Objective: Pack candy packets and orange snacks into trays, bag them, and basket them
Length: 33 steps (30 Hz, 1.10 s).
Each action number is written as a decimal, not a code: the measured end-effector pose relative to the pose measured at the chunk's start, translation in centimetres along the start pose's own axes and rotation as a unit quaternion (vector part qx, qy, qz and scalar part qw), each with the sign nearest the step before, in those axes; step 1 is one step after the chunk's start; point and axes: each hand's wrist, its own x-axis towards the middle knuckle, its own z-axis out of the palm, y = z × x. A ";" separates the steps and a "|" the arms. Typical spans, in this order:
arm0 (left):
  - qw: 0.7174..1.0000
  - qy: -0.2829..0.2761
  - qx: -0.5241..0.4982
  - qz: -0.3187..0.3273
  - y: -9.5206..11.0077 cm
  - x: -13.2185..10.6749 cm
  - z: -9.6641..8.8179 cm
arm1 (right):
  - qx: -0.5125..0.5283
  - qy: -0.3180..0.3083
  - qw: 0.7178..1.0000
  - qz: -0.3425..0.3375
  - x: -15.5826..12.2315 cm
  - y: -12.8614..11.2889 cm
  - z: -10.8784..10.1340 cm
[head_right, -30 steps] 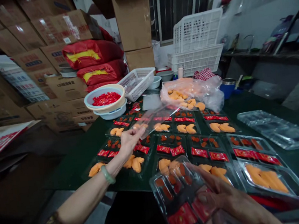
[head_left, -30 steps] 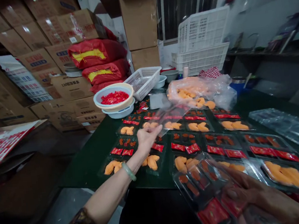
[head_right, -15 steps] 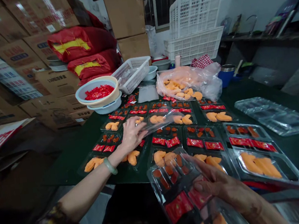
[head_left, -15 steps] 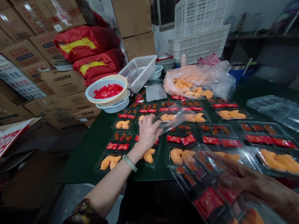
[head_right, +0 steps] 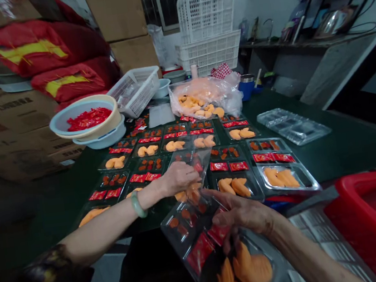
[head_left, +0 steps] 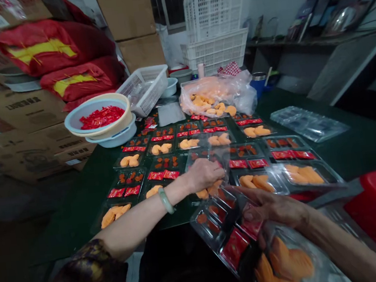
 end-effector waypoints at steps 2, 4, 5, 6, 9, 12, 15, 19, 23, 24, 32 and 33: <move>0.999 -0.020 -0.027 0.023 -0.2 0.2 -0.7 | -0.005 0.034 0.999 0.007 -0.7 0.2 -0.3; 0.997 -0.038 -0.056 0.029 -0.2 0.1 -1.5 | -0.003 0.071 0.997 0.007 -1.5 0.2 -0.4; 0.996 -0.046 -0.068 0.024 -0.1 -0.1 -1.9 | 0.000 0.088 0.996 0.004 -1.8 0.1 -0.3; 0.996 -0.052 -0.075 0.016 0.0 -0.2 -2.3 | 0.003 0.102 0.995 0.001 -2.1 0.0 -0.3; 0.995 -0.060 -0.073 -0.020 0.9 -0.2 -2.9 | -0.003 0.120 0.993 -0.010 -2.3 -0.5 0.1; 0.995 -0.055 -0.055 -0.070 1.7 0.6 -2.8 | -0.031 0.138 0.990 -0.008 -1.7 -1.1 0.9; 0.993 -0.038 -0.052 -0.100 2.0 1.9 -2.4 | -0.058 0.164 0.985 0.008 -0.9 -1.5 1.6; 0.993 -0.028 -0.096 -0.059 1.5 2.4 -2.9 | -0.055 0.182 0.982 0.000 -0.9 -1.4 1.6; 0.988 -0.062 -0.138 -0.005 1.2 1.9 -4.1 | -0.048 0.212 0.975 -0.035 -1.8 -1.4 1.3; 0.987 -0.066 -0.145 0.002 1.3 1.8 -4.3 | -0.050 0.213 0.975 -0.042 -1.8 -1.4 1.3; 0.995 0.008 -0.100 0.011 3.3 0.9 -4.3 | -0.092 0.183 0.975 -0.088 -1.2 -1.2 1.6; 0.997 0.023 -0.066 -0.026 3.4 0.4 -4.3 | -0.091 0.183 0.974 -0.098 -1.3 -1.0 1.5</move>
